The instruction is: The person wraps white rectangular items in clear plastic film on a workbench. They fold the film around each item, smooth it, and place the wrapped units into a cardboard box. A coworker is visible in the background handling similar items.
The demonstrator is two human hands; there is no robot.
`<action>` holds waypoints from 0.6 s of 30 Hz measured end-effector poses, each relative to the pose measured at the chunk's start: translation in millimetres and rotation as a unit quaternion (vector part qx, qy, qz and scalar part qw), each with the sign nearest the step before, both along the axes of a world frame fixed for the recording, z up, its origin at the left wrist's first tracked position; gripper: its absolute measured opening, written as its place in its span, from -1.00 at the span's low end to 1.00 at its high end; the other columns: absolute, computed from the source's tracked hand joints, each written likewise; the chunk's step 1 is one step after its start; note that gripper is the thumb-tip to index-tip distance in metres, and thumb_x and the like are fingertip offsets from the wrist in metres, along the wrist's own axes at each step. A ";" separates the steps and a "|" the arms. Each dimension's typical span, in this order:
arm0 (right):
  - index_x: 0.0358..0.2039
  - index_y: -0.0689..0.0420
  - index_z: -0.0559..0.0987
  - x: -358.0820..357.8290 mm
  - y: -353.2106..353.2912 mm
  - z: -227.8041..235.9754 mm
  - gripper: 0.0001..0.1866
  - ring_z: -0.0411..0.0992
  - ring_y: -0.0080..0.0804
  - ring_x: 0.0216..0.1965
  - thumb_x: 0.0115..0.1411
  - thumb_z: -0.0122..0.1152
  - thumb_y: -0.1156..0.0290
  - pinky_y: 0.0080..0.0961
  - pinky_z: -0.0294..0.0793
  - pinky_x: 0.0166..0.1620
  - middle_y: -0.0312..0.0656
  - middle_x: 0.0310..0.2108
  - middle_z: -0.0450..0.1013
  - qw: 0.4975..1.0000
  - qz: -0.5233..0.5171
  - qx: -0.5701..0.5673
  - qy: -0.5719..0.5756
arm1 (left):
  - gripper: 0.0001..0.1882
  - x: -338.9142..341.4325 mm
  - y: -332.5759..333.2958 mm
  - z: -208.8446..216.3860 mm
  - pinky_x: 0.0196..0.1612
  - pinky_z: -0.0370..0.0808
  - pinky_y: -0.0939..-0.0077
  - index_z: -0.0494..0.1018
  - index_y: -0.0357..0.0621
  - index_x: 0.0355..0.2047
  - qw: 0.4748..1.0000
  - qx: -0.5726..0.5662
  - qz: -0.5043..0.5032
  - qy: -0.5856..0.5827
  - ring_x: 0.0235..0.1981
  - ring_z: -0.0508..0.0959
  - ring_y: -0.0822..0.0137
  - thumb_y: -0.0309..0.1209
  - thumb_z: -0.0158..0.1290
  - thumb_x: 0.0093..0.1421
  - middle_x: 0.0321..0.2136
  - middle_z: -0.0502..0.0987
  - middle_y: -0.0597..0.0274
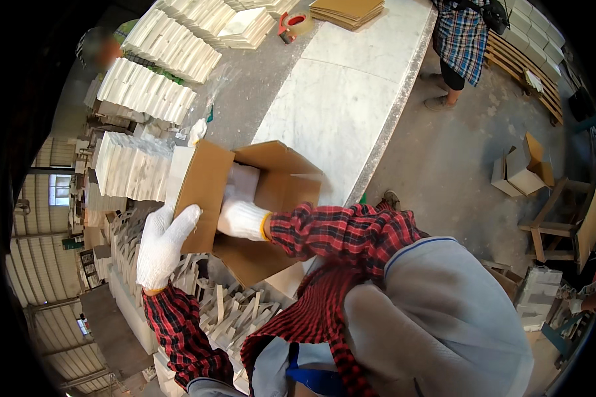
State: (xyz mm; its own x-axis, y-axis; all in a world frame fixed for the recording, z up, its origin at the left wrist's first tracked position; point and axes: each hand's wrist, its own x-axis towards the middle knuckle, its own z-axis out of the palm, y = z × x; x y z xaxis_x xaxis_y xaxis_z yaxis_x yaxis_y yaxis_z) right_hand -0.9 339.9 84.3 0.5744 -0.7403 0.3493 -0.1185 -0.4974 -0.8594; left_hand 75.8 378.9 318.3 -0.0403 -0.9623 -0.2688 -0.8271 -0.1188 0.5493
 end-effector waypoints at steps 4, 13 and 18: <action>-0.16 0.27 0.68 -34.8 12.9 28.9 -0.53 0.59 0.21 -0.28 0.28 0.25 0.05 -0.04 0.59 -0.16 0.27 -0.27 0.58 0.986 0.077 0.136 0.058 | -0.58 5.3 6.0 -4.0 -0.30 0.46 0.44 0.59 -0.40 0.01 1.000 0.008 0.027 0.001 -0.45 0.45 0.46 -0.22 0.15 0.38 -0.48 0.61 0.14; -0.31 0.13 0.68 41.7 -38.9 -31.6 -0.68 0.59 0.11 -0.34 0.05 0.46 0.15 -0.08 0.61 -0.24 0.05 -0.37 0.61 0.981 0.002 -0.128 -0.146 | -0.62 -3.3 1.3 -7.3 -0.25 0.46 0.49 0.61 -0.39 0.03 0.995 0.004 0.084 0.054 -0.39 0.49 0.52 -0.29 0.13 0.38 -0.41 0.64 0.25; -0.39 0.12 0.67 -4.7 -37.5 0.5 -0.68 0.55 0.04 -0.35 0.23 0.32 0.10 -0.10 0.57 -0.19 -0.03 -0.38 0.61 0.982 0.165 -0.052 -0.077 | -0.61 0.6 8.6 -6.2 -0.26 0.43 0.52 0.61 -0.40 0.03 0.995 0.025 0.092 0.030 -0.38 0.45 0.53 -0.29 0.14 0.39 -0.41 0.60 0.32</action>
State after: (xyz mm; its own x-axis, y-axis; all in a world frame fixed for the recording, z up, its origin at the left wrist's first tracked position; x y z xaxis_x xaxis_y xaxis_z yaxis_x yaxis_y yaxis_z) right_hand -5.6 302.4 84.8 0.7118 -0.4782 0.5144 0.1914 -0.5725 -0.7972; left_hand 76.4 387.5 312.1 0.1181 -0.9401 -0.3199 -0.7547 -0.2943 0.5864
